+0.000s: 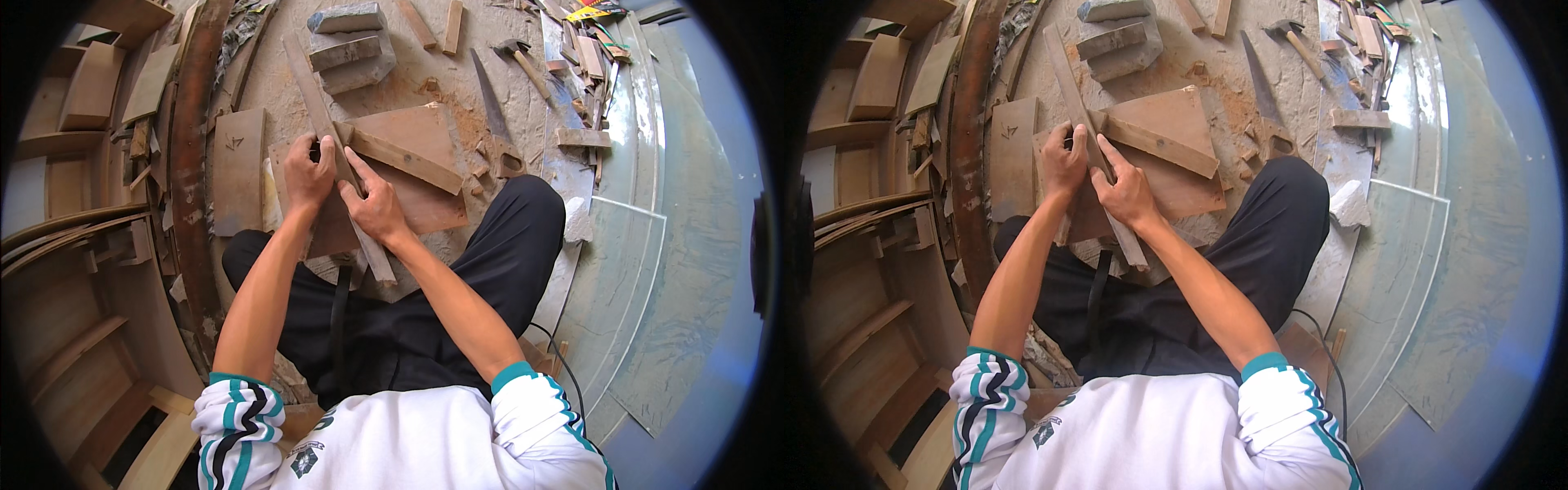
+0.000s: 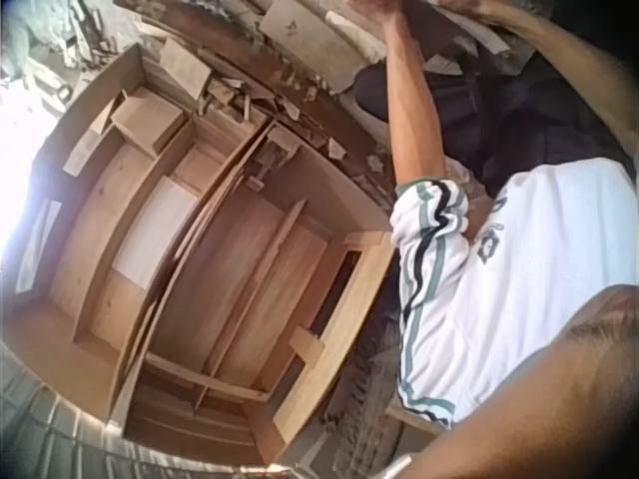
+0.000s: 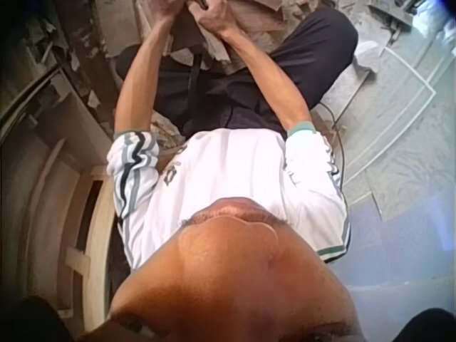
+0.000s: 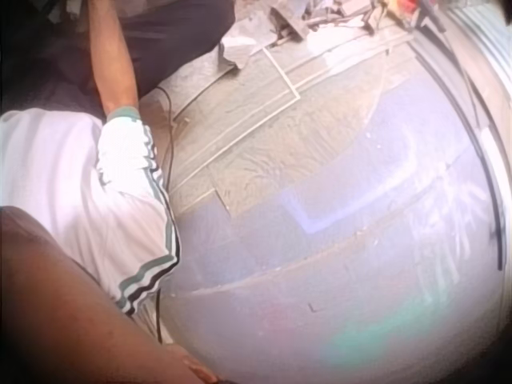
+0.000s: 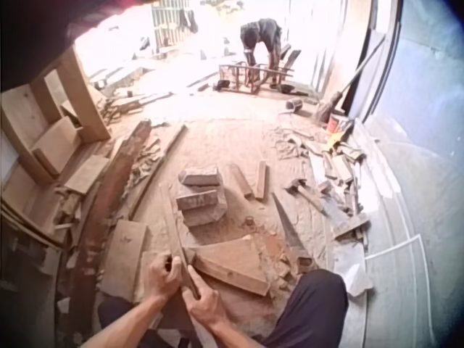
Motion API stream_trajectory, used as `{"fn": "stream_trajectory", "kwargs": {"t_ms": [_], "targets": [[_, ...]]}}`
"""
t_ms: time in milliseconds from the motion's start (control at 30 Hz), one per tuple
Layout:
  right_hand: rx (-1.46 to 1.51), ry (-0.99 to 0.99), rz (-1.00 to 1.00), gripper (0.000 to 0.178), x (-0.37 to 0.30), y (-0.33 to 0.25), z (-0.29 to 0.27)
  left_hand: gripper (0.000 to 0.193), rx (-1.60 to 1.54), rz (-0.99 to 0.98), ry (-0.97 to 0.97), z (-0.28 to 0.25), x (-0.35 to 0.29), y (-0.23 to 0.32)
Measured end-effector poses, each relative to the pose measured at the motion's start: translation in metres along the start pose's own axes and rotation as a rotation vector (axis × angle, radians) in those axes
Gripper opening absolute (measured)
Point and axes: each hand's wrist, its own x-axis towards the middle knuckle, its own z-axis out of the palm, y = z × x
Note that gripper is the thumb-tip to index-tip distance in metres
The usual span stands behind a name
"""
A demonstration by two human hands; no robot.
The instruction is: The person sits on the floor and assembles small wooden pieces by hand. They repeatedly align, fit, and adjust the pieces to form a structure, occasionally using a metal ruler to check alignment.
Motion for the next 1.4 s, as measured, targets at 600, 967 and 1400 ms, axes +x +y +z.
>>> {"fn": "stream_trajectory", "kwargs": {"t_ms": [600, 967, 1400], "targets": [[0.035, 0.086, -0.059, 0.051, -0.004, 0.021, 0.003, 0.023, -0.025, 0.042, -0.048, -0.004, -0.001, 0.012], [0.096, 0.097, -0.086, 0.05, -0.002, 0.03, 0.009, 0.024, -0.073, 0.052, -0.054, -0.008, -0.001, 0.012], [0.04, 0.044, -0.016, 0.049, -0.007, 0.016, 0.002, 0.023, -0.088, 0.108, -0.028, -0.005, 0.0, 0.008]]}}
